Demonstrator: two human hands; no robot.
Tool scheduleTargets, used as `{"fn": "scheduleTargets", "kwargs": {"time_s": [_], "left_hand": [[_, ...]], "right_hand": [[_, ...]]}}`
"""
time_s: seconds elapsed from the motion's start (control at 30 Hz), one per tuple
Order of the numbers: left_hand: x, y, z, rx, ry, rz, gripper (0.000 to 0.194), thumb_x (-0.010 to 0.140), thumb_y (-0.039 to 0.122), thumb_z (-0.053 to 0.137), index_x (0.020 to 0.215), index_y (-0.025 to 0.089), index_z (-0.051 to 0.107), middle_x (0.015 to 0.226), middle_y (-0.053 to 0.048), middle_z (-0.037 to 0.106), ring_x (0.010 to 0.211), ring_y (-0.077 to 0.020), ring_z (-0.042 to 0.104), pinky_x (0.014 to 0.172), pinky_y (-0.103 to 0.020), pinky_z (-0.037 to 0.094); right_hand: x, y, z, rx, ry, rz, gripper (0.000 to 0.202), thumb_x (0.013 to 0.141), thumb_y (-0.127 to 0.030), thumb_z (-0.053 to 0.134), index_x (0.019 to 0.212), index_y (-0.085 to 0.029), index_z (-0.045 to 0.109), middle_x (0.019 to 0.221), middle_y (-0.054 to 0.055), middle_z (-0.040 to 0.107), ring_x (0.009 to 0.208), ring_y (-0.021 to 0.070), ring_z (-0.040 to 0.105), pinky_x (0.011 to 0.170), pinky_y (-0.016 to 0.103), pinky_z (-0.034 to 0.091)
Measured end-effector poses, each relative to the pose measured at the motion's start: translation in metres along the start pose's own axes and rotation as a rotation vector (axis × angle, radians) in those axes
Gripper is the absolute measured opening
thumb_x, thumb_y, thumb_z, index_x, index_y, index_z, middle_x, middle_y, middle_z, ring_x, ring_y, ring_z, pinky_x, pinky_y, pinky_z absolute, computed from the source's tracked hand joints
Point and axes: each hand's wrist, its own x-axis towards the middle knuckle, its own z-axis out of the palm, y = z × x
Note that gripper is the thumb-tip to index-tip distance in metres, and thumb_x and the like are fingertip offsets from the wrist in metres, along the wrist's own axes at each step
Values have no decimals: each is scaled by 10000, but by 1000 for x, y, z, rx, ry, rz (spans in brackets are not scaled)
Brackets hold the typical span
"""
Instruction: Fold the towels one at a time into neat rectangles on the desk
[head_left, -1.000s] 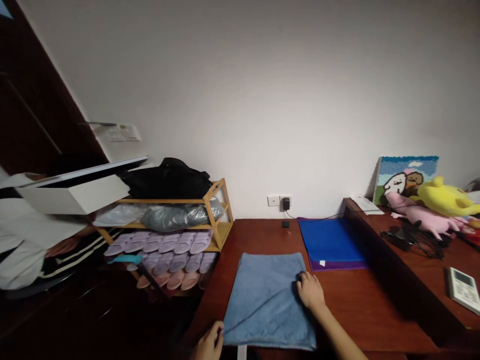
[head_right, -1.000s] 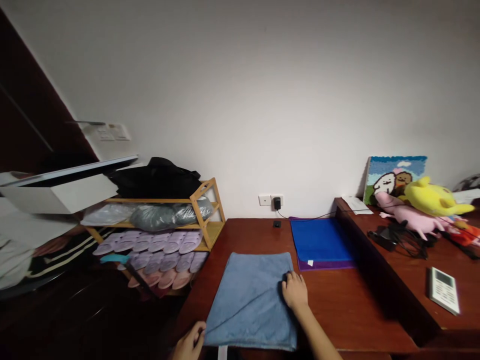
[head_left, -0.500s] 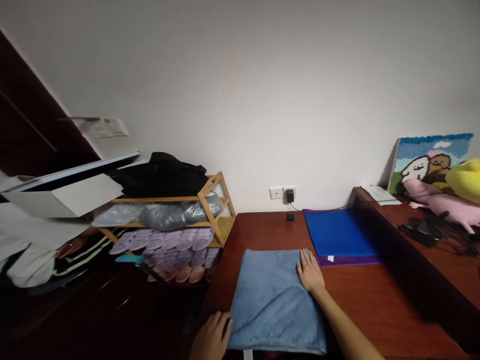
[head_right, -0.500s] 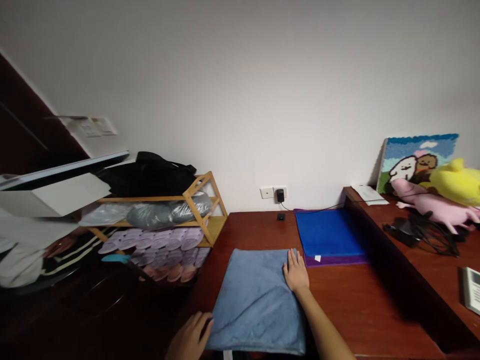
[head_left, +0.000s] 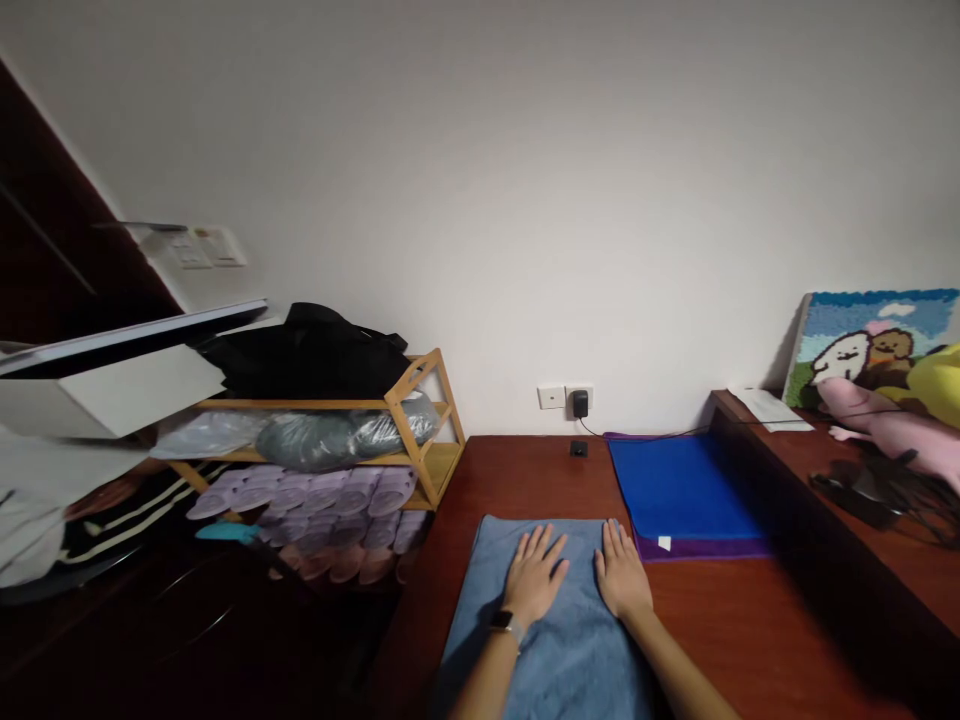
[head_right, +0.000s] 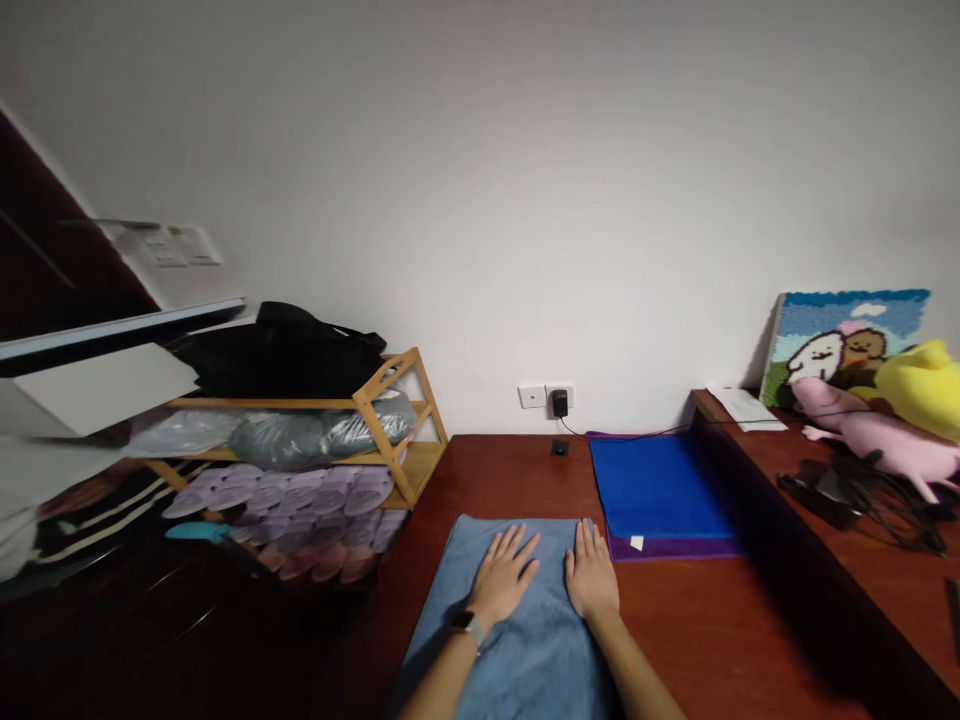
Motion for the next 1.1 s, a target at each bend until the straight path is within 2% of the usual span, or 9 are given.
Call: {"fn": "scheduleTargets", "kwargs": {"time_s": [0.13, 0.23, 0.47, 0.63, 0.73, 0.8, 0.9, 1.0, 1.1], "left_hand": [[-23, -75, -16, 90, 14, -206, 569, 1029, 547, 361, 1555, 334, 396, 1666, -46, 355, 1540, -278, 301, 1252, -508, 265], [-31, -108, -24, 114, 27, -268, 612, 1028, 551, 355, 1575, 275, 363, 1675, -58, 325, 1546, -264, 284, 1253, -465, 275], [-29, -110, -16, 106, 49, -298, 700, 1019, 553, 323, 1588, 145, 318, 1659, -111, 337, 1542, -261, 294, 1258, -462, 269], [-27, -114, -33, 124, 23, -315, 663, 1006, 527, 332, 1536, 140, 431, 1607, -124, 439, 1497, -285, 390, 1235, -486, 309], [-15, -102, -46, 137, 97, -303, 636, 1016, 472, 294, 1480, 92, 508, 1533, -190, 529, 1459, -344, 442, 1209, -560, 325], [-1, -77, -45, 140, 135, -258, 621, 1032, 447, 252, 1486, 107, 504, 1565, -178, 493, 1491, -333, 391, 1230, -550, 294], [23, -20, -23, 103, 126, -70, 556, 1038, 488, 298, 1517, 268, 476, 1632, -38, 427, 1530, -250, 325, 1265, -461, 255], [38, 24, 5, 4, 80, 86, 555, 1032, 526, 325, 1534, 319, 441, 1652, -51, 388, 1528, -273, 328, 1255, -512, 264], [35, 17, 16, 5, 47, -19, 597, 1016, 582, 338, 1552, 329, 407, 1658, -75, 368, 1533, -285, 318, 1243, -517, 279]], "right_hand": [[2, 1, 2, -3, 1, 8, 708, 1014, -449, 176, 1612, -70, 199, 1702, 47, 142, 1577, 225, 82, 1279, 366, 98], [1, 1, 1, -15, -3, 12, 712, 1013, -450, 181, 1613, -67, 185, 1704, 50, 132, 1578, 230, 79, 1279, 366, 101], [0, -4, 4, -62, 24, 83, 709, 1003, -429, 218, 1612, -66, 195, 1698, 75, 153, 1573, 239, 118, 1280, 394, 99], [0, -5, 2, -36, 20, 70, 713, 1003, -445, 209, 1611, -73, 205, 1696, 63, 148, 1573, 222, 105, 1281, 383, 92], [-1, -5, -1, -27, 17, 70, 709, 1004, -439, 204, 1612, -75, 205, 1696, 53, 145, 1573, 214, 96, 1282, 371, 82], [-2, -5, -2, -22, 28, 71, 708, 1004, -435, 208, 1612, -72, 206, 1696, 58, 146, 1573, 213, 99, 1282, 372, 86], [-2, -4, -2, -19, 31, 66, 712, 1003, -437, 214, 1610, -64, 205, 1694, 69, 154, 1573, 216, 105, 1279, 377, 102], [-2, -3, 0, -27, 16, 54, 714, 1002, -435, 217, 1608, -57, 208, 1693, 74, 159, 1573, 219, 107, 1279, 381, 101], [-2, -2, 0, -46, 7, 57, 714, 1001, -434, 201, 1610, -60, 201, 1693, 67, 158, 1573, 218, 107, 1279, 380, 101]]}}
